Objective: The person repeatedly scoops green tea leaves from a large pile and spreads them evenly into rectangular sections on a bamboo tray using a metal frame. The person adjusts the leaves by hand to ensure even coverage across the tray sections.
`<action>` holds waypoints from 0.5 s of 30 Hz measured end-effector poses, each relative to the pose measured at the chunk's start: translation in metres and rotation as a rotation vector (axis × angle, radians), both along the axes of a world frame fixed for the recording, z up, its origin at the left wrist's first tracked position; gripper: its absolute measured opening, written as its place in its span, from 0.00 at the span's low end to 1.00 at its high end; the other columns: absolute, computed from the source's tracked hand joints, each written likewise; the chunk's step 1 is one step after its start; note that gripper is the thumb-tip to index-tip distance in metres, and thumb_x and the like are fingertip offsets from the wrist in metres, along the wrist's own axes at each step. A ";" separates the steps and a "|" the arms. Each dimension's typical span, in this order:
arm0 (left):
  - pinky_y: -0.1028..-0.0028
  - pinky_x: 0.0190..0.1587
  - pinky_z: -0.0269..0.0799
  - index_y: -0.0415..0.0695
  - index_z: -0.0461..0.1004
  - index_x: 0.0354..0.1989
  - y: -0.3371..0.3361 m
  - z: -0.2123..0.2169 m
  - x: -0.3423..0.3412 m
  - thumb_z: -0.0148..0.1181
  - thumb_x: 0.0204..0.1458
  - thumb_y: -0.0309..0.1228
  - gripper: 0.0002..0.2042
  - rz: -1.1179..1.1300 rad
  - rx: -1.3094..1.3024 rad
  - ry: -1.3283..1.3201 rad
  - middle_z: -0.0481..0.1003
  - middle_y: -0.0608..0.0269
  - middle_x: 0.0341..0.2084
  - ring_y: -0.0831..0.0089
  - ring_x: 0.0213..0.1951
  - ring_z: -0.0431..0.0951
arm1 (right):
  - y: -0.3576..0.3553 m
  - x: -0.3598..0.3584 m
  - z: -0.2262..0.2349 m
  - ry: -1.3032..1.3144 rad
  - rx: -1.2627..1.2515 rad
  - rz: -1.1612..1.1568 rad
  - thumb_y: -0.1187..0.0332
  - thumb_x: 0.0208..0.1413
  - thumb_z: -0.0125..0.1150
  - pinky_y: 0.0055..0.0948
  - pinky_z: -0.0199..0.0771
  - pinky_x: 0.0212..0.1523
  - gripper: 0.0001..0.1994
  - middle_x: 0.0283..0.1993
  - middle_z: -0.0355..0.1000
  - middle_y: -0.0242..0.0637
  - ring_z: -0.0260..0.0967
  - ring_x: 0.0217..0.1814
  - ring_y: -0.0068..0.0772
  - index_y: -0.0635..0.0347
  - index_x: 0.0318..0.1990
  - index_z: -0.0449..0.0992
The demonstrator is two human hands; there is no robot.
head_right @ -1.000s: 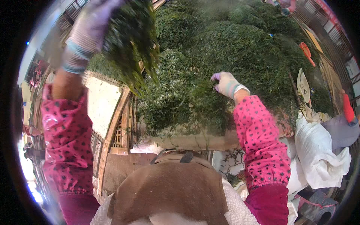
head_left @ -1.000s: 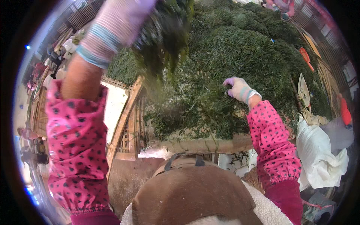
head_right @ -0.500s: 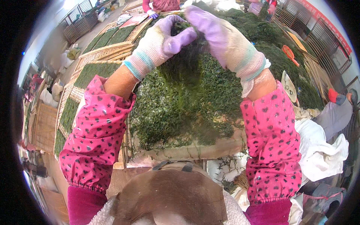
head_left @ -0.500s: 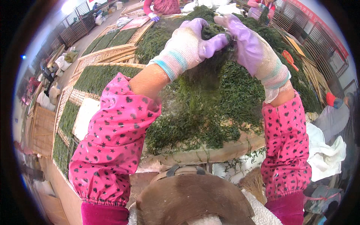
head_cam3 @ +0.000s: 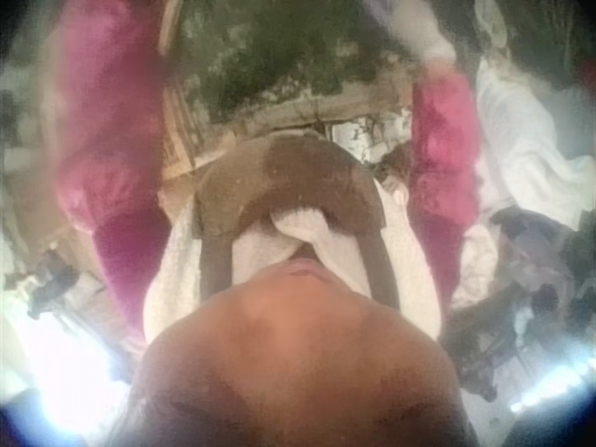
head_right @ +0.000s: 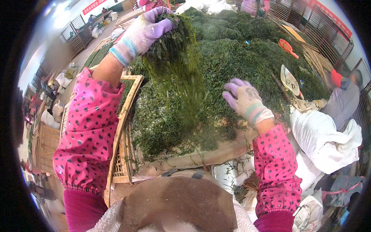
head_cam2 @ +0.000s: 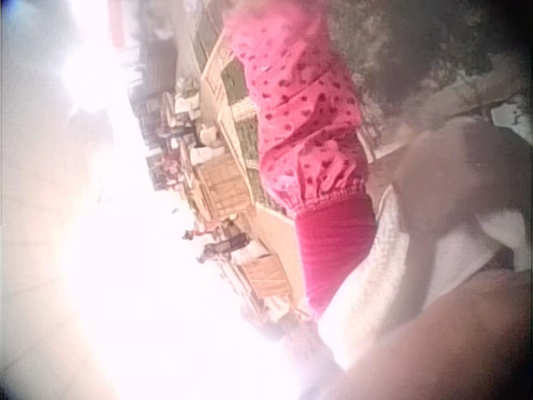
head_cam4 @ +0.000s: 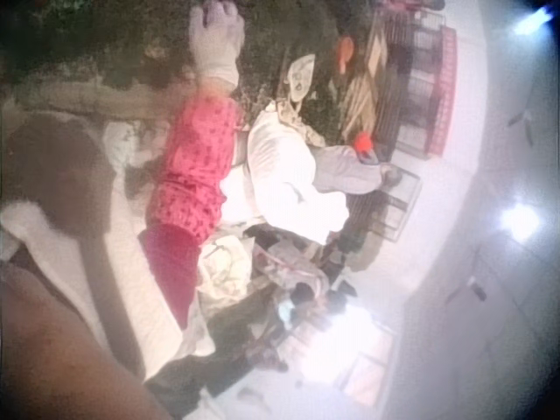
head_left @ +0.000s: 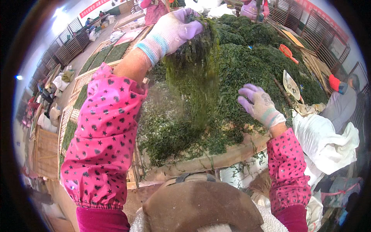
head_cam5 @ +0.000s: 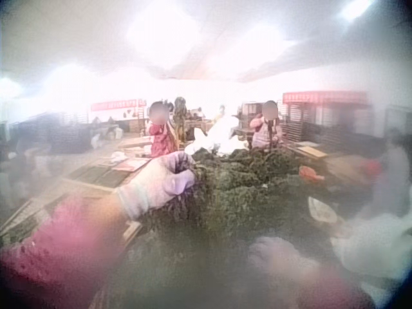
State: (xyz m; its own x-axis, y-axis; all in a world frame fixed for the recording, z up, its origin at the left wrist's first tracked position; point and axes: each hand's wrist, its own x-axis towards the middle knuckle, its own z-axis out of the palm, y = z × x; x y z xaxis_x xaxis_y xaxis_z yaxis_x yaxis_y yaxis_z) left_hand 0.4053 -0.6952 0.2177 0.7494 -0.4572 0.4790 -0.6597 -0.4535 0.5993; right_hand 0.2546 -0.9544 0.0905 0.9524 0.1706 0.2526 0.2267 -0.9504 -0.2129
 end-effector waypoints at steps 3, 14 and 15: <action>0.78 0.39 0.68 0.41 0.75 0.50 0.000 0.008 -0.007 0.61 0.55 0.36 0.17 -0.001 0.036 -0.049 0.73 0.73 0.30 0.82 0.34 0.71 | 0.027 0.004 0.017 -0.458 0.105 0.238 0.66 0.59 0.63 0.45 0.71 0.60 0.14 0.57 0.73 0.48 0.70 0.58 0.54 0.58 0.51 0.78; 0.81 0.30 0.67 0.44 0.76 0.42 0.015 0.070 -0.020 0.62 0.56 0.30 0.08 -0.249 -0.358 0.213 0.73 0.71 0.25 0.82 0.28 0.72 | 0.076 -0.015 -0.172 0.814 -0.142 0.508 0.56 0.60 0.56 0.46 0.73 0.55 0.17 0.49 0.77 0.47 0.73 0.53 0.49 0.58 0.46 0.81; 0.81 0.30 0.67 0.44 0.76 0.42 0.021 0.076 -0.025 0.63 0.56 0.30 0.08 -0.334 -0.347 0.303 0.73 0.71 0.26 0.82 0.28 0.72 | 0.056 -0.028 -0.176 1.066 -0.077 0.520 0.56 0.60 0.58 0.43 0.75 0.53 0.17 0.49 0.78 0.45 0.74 0.53 0.46 0.58 0.45 0.82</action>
State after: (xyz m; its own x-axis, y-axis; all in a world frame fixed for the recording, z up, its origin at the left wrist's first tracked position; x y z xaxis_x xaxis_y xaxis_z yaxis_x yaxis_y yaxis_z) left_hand 0.3808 -0.6746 0.2935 0.7187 -0.5469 0.4294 -0.5086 0.0076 0.8609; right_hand 0.2266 -0.8989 -0.0858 0.4881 0.5789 -0.6531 0.3319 -0.8152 -0.4746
